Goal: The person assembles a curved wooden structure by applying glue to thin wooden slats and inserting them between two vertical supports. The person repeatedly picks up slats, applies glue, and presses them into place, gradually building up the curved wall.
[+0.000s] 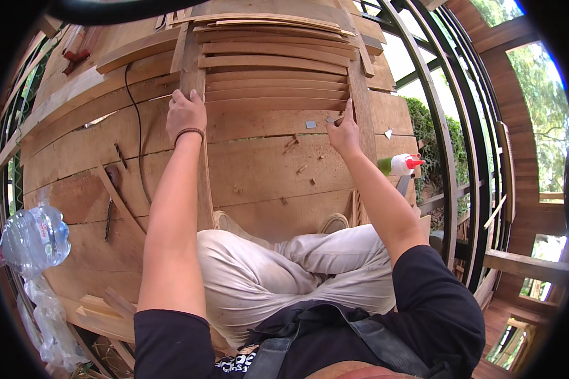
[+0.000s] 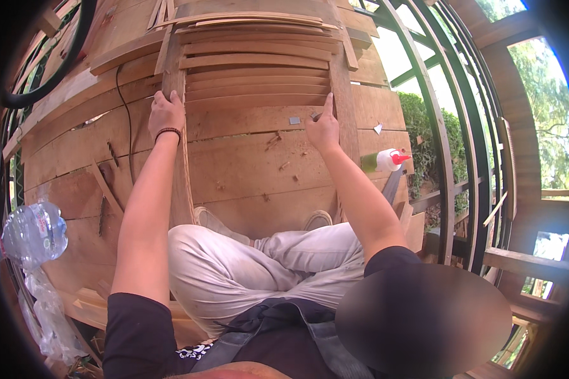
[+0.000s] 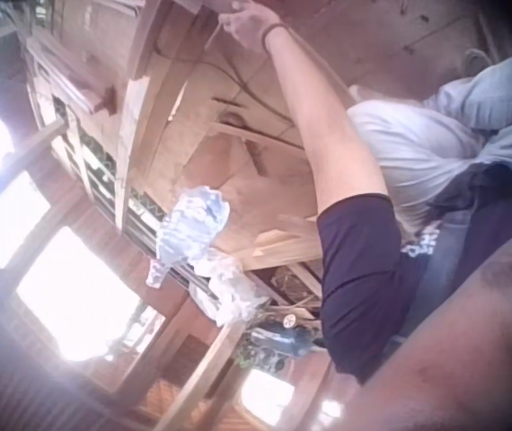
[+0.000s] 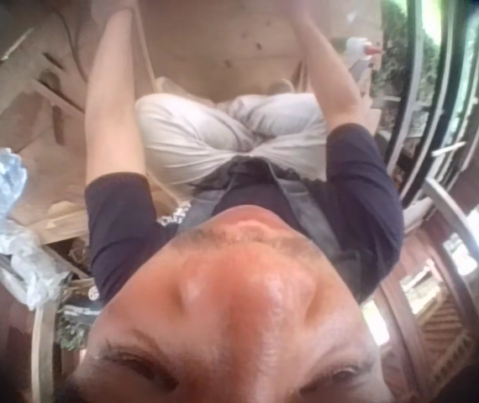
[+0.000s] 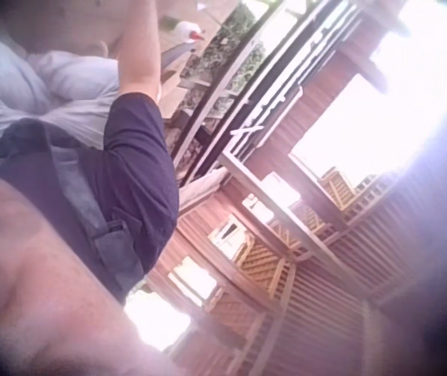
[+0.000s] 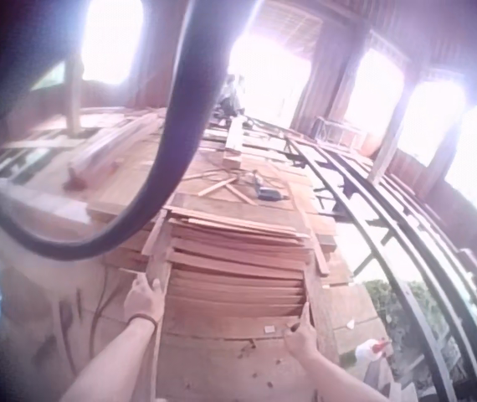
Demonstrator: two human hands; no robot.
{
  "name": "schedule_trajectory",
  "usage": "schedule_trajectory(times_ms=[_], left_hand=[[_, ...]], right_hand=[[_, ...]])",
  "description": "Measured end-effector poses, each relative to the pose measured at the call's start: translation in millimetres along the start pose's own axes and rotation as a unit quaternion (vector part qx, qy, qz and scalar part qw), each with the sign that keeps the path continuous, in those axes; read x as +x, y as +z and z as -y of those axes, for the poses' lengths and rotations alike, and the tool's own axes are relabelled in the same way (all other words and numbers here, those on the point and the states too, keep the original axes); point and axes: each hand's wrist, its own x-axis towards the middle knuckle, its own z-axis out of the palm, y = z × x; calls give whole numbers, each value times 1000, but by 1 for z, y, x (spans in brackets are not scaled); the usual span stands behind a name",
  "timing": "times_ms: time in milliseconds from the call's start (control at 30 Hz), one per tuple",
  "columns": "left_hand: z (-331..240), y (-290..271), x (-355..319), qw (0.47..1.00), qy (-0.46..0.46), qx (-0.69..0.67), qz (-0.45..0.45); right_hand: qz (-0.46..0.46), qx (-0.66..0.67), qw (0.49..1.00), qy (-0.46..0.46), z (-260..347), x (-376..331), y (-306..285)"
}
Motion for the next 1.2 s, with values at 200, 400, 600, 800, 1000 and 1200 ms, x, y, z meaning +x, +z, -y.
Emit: schedule_trajectory(times_ms=[200,400,600,800,1000,1200], left_hand=[[3,-4,-2,1000,2,-4,-3],[4,-3,0,1000,-3,-2,-1],[-5,-4,-2,1000,0,-8,0],[5,-7,0,1000,-6,11,-6],[0,-6,-2,1000,-4,6,-8],[-1,5,-3,1000,10,2,-23]], right_hand=[[-13,99,993,69,-29,1,21],[-48,103,993,28,-23,3,22],[-12,165,977,138,-28,-13,25],[-29,75,996,44,17,-42,24],[9,71,993,92,1,-12,15],[-59,-21,998,-14,-43,13,26]])
